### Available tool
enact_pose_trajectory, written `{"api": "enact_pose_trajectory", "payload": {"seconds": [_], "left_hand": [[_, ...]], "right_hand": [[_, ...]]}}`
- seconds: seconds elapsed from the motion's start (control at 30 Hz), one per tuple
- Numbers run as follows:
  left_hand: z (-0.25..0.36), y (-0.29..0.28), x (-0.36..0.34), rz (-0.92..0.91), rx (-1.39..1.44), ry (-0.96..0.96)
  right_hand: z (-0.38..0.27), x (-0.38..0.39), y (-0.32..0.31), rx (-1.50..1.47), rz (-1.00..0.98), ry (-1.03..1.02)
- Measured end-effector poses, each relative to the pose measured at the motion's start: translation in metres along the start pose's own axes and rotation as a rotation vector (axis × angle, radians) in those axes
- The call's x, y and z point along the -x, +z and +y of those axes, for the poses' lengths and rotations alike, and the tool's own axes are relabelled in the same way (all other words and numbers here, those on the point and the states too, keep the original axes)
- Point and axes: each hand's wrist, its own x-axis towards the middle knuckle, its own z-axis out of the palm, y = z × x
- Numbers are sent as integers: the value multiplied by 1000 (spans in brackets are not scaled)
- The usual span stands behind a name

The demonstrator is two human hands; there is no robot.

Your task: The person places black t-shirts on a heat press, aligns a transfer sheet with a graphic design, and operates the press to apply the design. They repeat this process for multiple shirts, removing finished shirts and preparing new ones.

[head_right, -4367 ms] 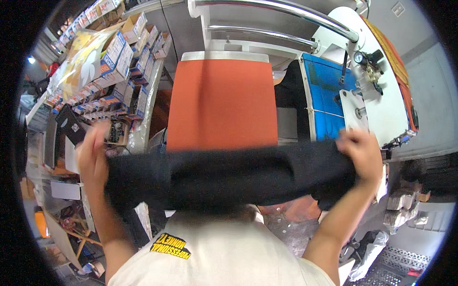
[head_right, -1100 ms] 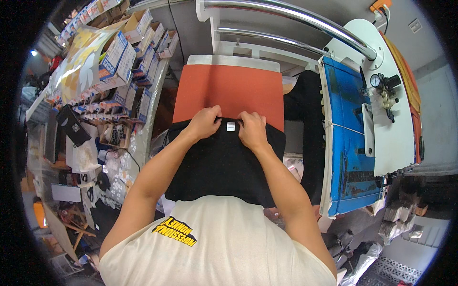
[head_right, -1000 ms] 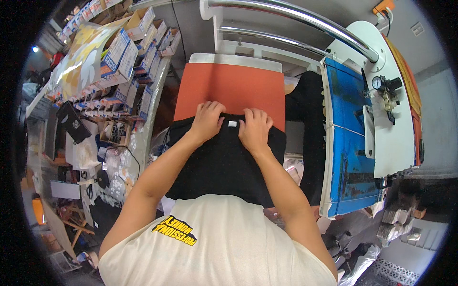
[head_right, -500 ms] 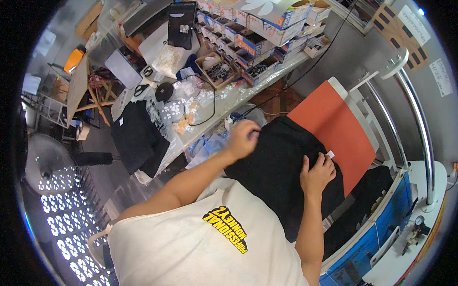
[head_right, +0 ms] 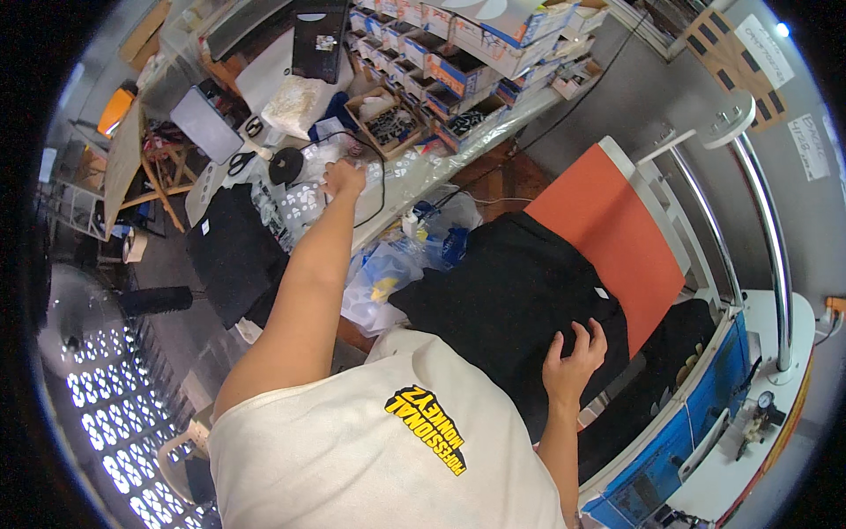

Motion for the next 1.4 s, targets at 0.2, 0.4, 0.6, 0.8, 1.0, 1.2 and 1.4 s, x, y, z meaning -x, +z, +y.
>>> {"api": "enact_pose_trajectory", "payload": {"seconds": [0.2, 0.4, 0.6, 0.8, 1.0, 1.2, 1.4], "left_hand": [[-8, 2, -3, -91, 129, 93], [-7, 13, -15, -136, 136, 50], [0, 5, -16, -152, 84, -11], [-8, 9, -13, -82, 104, 104], [-17, 9, -31, -19, 281, 197], [38, -63, 79, -390, 1004, 659], [92, -109, 334, -1443, 629, 931]], "right_hand": [[15, 24, -5, -13, 8, 123], [14, 27, -1, -48, 12, 145], [17, 19, -2, -58, 25, 164], [19, 17, -3, -56, -3, 173], [17, 13, -10, -60, 33, 139], [-1, -9, -13, -388, 88, 169], [-15, -15, -12, -864, -282, 501]]}}
